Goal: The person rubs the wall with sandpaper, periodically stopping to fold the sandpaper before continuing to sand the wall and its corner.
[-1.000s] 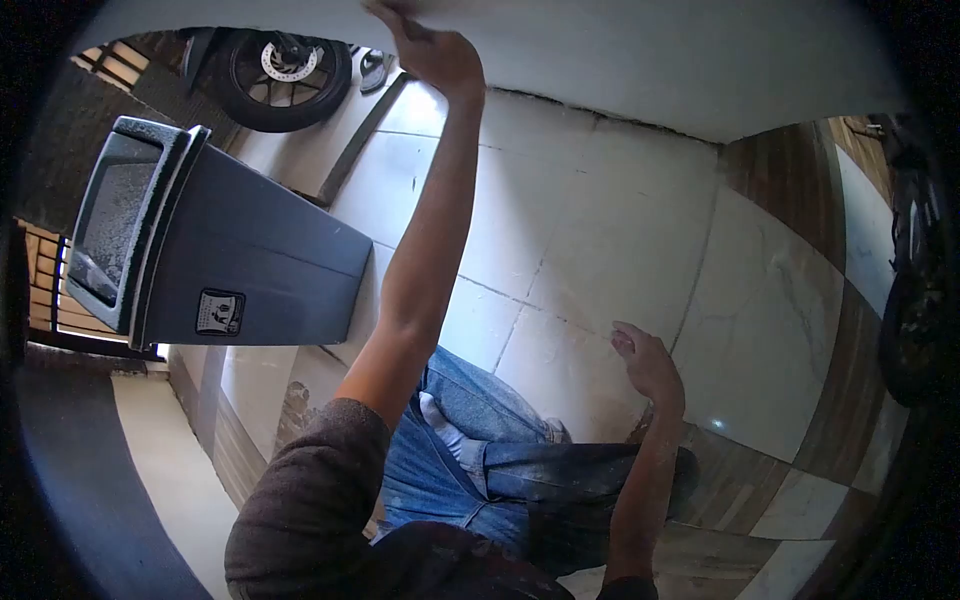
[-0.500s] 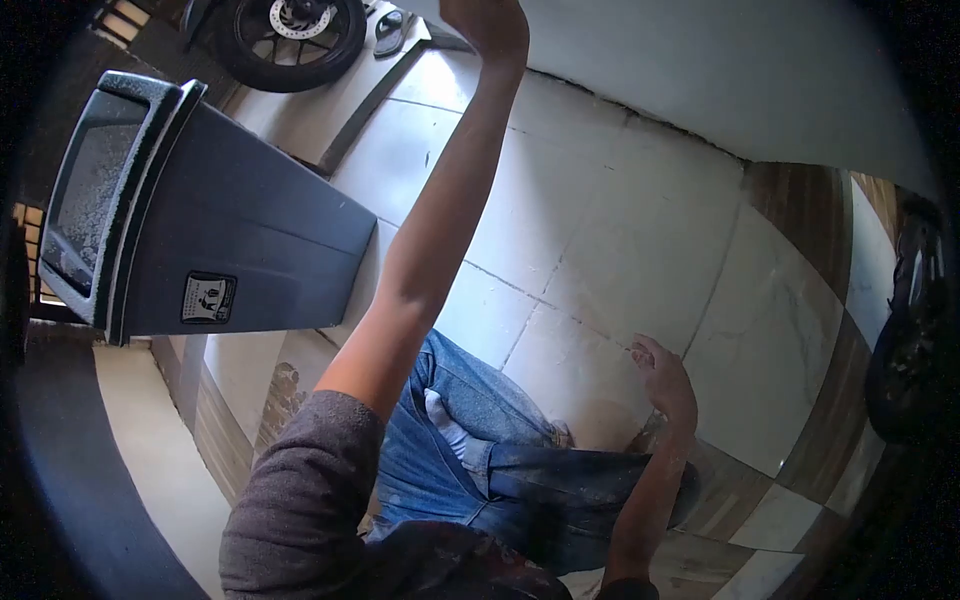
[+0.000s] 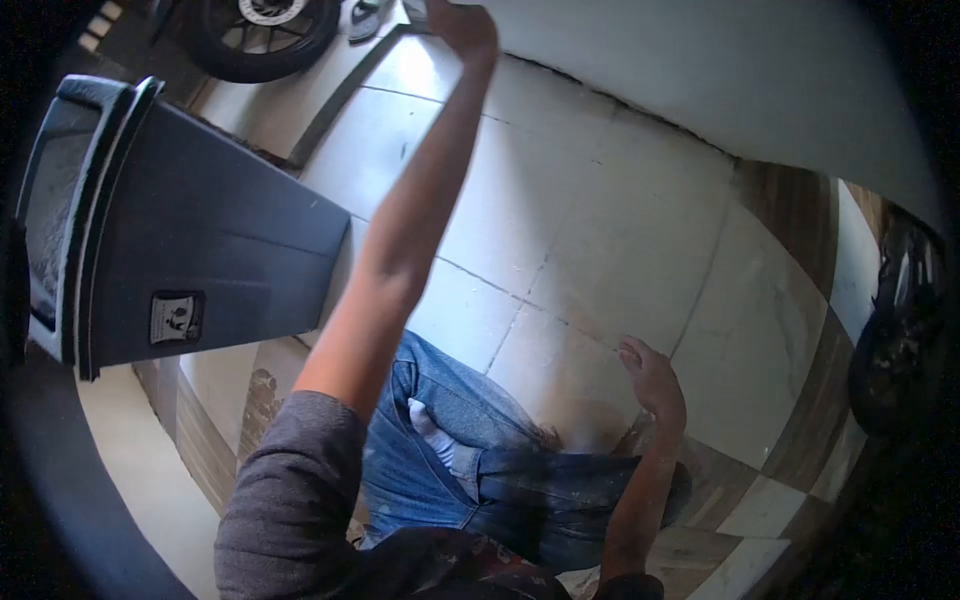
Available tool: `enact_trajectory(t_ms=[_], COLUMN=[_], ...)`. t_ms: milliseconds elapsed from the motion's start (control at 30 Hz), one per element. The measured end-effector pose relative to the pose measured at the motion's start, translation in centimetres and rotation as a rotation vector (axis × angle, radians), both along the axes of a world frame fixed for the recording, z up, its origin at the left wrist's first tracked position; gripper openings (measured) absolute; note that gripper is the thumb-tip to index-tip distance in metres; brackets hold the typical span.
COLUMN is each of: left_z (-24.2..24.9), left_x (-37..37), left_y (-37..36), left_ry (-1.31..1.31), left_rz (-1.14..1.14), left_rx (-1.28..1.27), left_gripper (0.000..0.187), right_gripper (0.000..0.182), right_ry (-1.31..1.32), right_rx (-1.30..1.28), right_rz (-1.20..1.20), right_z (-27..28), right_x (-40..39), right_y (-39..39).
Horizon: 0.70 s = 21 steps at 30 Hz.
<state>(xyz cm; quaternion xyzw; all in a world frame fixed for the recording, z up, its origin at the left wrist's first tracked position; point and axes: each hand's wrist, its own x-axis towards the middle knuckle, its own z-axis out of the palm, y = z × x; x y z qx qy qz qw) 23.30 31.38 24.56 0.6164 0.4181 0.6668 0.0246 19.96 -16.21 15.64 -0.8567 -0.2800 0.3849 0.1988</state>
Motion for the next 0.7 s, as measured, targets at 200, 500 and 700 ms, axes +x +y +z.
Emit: enact_trajectory(t_ms=[200,500,700], left_z=[2.2,-1.1,-11.6], left_x=[-1.5,2.0,8.3], left_y=[-2.5,-4.4,-1.7], left_ry=[-0.382,-0.545,-0.101], left_rz=[-0.450,-0.552,-0.417], left_rx=[0.021,-0.362,-0.478], left_gripper=[0.059,0.032,0.036], right_gripper=[0.038,0.037,0.036], right_ry=[0.045,0.139,0.145], right_rx=[-0.048,-0.004,0.005], right_rz=[-0.040,-0.046,-0.030], right_z=[1.1,0.7,0.9], right_x=[-0.6,-0.8,-0.5], right_y=[0.3,0.6,0.4])
